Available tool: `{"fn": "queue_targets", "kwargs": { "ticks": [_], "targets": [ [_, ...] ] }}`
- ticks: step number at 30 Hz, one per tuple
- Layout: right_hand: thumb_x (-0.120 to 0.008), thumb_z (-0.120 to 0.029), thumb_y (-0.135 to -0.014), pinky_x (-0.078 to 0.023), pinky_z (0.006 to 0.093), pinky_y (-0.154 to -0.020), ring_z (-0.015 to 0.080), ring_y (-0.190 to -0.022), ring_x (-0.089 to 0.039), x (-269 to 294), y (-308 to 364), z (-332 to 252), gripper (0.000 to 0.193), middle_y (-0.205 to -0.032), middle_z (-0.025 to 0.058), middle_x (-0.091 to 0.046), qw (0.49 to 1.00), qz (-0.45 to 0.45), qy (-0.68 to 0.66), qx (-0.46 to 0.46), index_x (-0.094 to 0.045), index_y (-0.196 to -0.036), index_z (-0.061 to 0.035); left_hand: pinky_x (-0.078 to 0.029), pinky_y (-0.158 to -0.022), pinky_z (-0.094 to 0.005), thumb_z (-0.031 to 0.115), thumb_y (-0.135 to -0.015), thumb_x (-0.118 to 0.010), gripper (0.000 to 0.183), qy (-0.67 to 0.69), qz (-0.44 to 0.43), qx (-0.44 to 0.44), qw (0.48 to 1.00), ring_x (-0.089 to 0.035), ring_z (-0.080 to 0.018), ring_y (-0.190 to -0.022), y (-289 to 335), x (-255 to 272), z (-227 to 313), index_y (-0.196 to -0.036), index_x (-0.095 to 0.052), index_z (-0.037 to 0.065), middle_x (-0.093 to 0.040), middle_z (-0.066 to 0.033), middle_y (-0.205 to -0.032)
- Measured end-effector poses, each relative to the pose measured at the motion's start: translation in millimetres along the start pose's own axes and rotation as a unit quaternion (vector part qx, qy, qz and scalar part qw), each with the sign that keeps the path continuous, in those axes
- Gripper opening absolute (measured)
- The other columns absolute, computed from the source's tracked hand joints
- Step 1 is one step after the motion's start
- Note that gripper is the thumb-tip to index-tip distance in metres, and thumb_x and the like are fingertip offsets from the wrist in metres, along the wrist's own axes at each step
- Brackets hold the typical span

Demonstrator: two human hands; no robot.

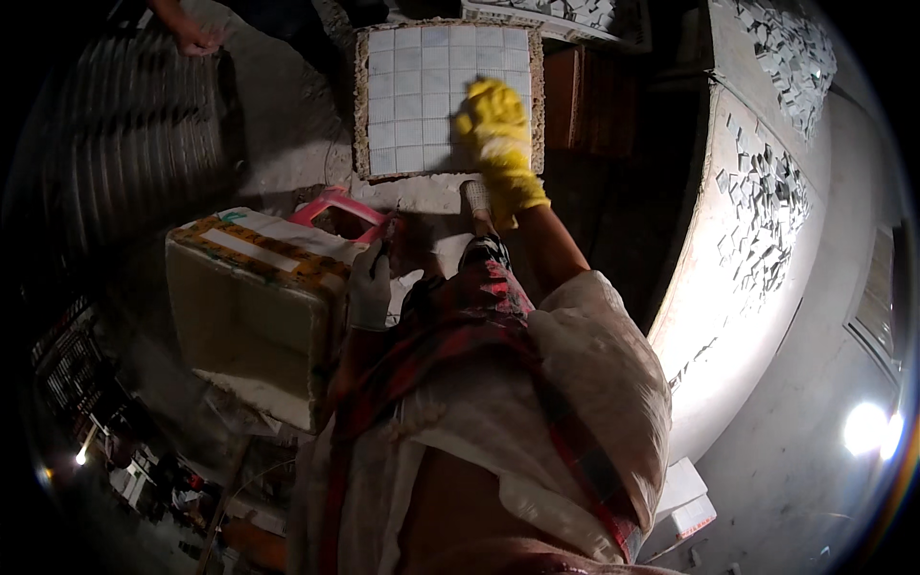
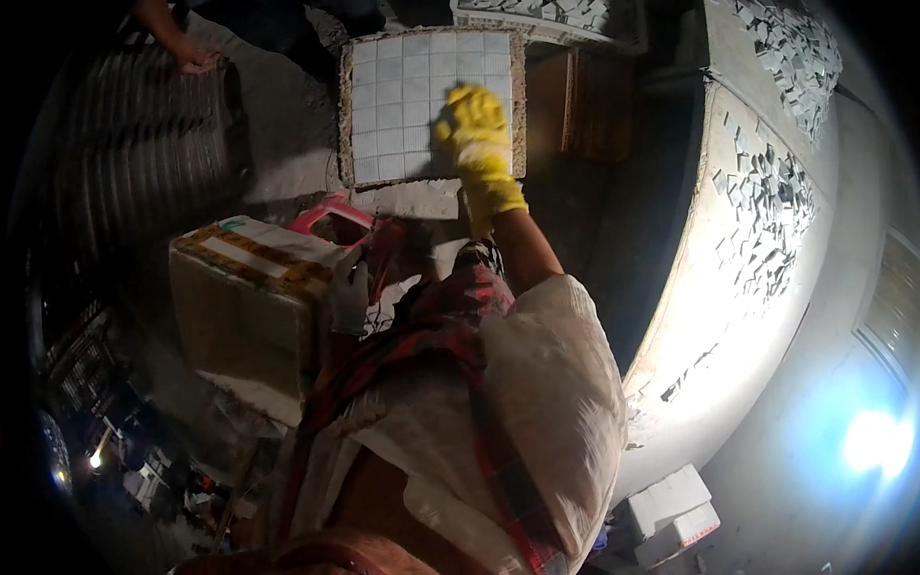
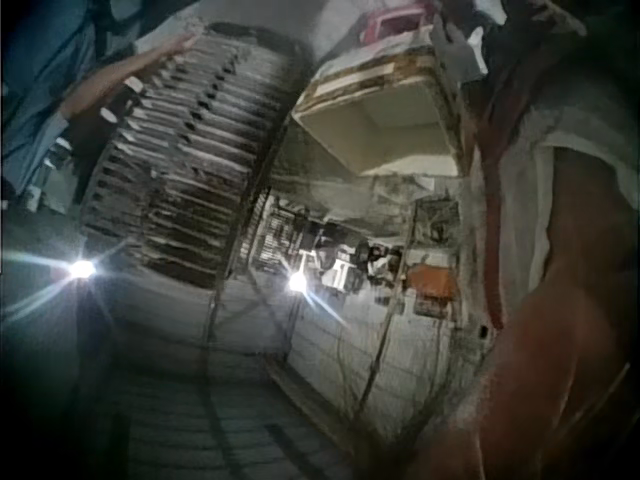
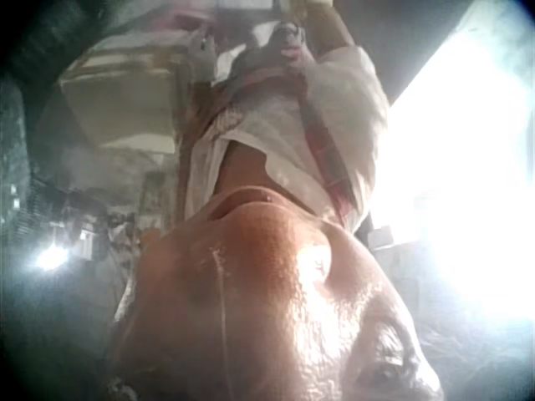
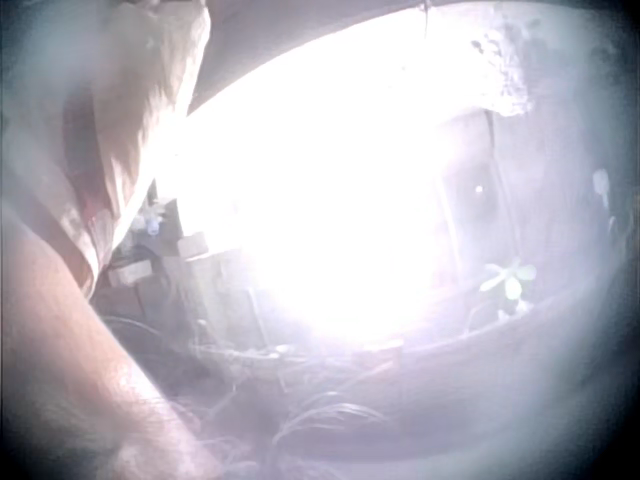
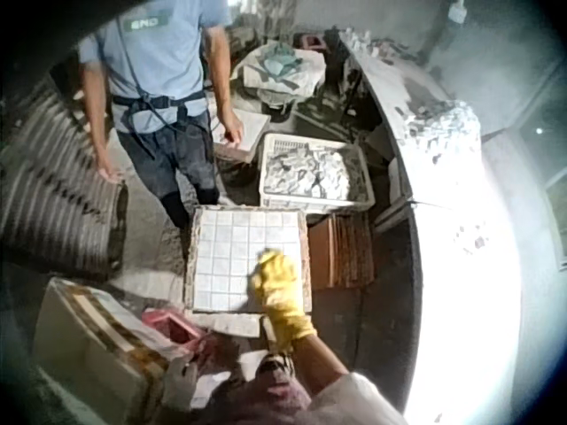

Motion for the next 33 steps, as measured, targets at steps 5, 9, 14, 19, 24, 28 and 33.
{"fn": "queue_targets", "kwargs": {
  "ticks": [5,9,14,19,24,28,33],
  "targets": [
    [-0.047,-0.036,-0.091,-0.022,0.0445,-0.114,0.0332,-0.131,-0.038,14,-9,-15,0.056,-0.139,0.0182,-0.044,0.983,0.13,0.086,-0.095,-0.046,-0.136,-0.0025,-0.048,-0.072,-0.0306,0.008,-0.093,-0.055,0.029,-0.042,0.011,-0.037,0.998,-0.059,-0.0167,-0.083,8,16,1,-0.121,-0.06,0.0,-0.062,-0.012,-0.101],
    [-0.037,-0.05,-0.095,-0.006,0.0457,-0.119,0.0324,-0.146,-0.015,-69,3,-126,0.065,-0.155,0.0141,-0.026,0.991,-0.036,0.063,0.11,-0.035,-0.146,-0.0101,-0.051,-0.077,-0.0314,0.009,-0.094,-0.054,0.03,-0.01,0.034,0.033,0.999,-0.062,-0.0201,-0.09,12,30,16,-0.122,-0.06,-0.001,-0.064,-0.016,-0.11],
    [-0.042,-0.048,-0.093,-0.018,0.0446,-0.118,0.0305,-0.14,-0.029,-44,13,-197,0.056,-0.149,0.013,-0.037,0.977,-0.006,-0.04,0.208,-0.046,-0.135,-0.0107,-0.048,-0.065,-0.0268,0.009,-0.094,-0.054,0.031,-0.012,0.077,-0.028,0.997,-0.058,-0.0108,-0.075,6,36,39,-0.122,-0.061,-0.001,-0.065,-0.0093,-0.101],
    [-0.057,-0.038,-0.086,-0.037,0.0403,-0.107,0.0312,-0.126,-0.045,-18,25,-104,0.047,-0.13,0.0148,-0.052,0.966,0.016,-0.188,0.178,-0.057,-0.12,-0.0065,-0.045,-0.06,-0.0257,0.008,-0.093,-0.054,0.031,-0.006,0.057,-0.054,0.997,-0.053,-0.0084,-0.068,0,30,49,-0.122,-0.06,-0.001,-0.062,-0.0048,-0.088],
    [-0.055,-0.033,-0.089,-0.037,0.0426,-0.106,0.0335,-0.127,-0.045,45,16,77,0.045,-0.135,0.0166,-0.05,0.997,0.064,-0.012,0.041,-0.055,-0.125,-0.0058,-0.044,-0.061,-0.026,0.006,-0.093,-0.053,0.032,-0.025,0.053,-0.116,0.992,-0.05,-0.0082,-0.066,-5,19,85,-0.123,-0.059,-0.001,-0.057,-0.0039,-0.082],
    [-0.052,-0.029,-0.092,-0.037,0.0459,-0.105,0.0382,-0.125,-0.046,116,5,128,0.041,-0.137,0.0204,-0.05,0.964,0.246,0.106,0.011,-0.057,-0.123,-0.0034,-0.048,-0.069,-0.0341,0.014,-0.095,-0.055,0.033,-0.251,0.1,-0.294,0.917,-0.058,-0.0172,-0.076,-3,36,121,-0.125,-0.057,0.0,-0.06,-0.0071,-0.091],
    [-0.057,-0.02,-0.087,-0.046,0.0449,-0.095,0.0389,-0.109,-0.058,203,-5,101,0.027,-0.116,0.0202,-0.064,0.92,0.386,-0.035,0.058,-0.066,-0.105,-0.0009,-0.049,-0.085,-0.0402,0.025,-0.097,-0.055,0.034,-0.426,0.306,-0.292,0.8,-0.061,-0.0297,-0.095,1,150,97,-0.122,-0.059,0.003,-0.064,-0.0139,-0.105]
  ]
}}
Point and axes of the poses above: each hand's wrist, its own y-axis away from the middle knuckle, its own x-axis out of the back of the hand, z = x × y, the point moved 7 cm from there along -y, towards the middle knuckle
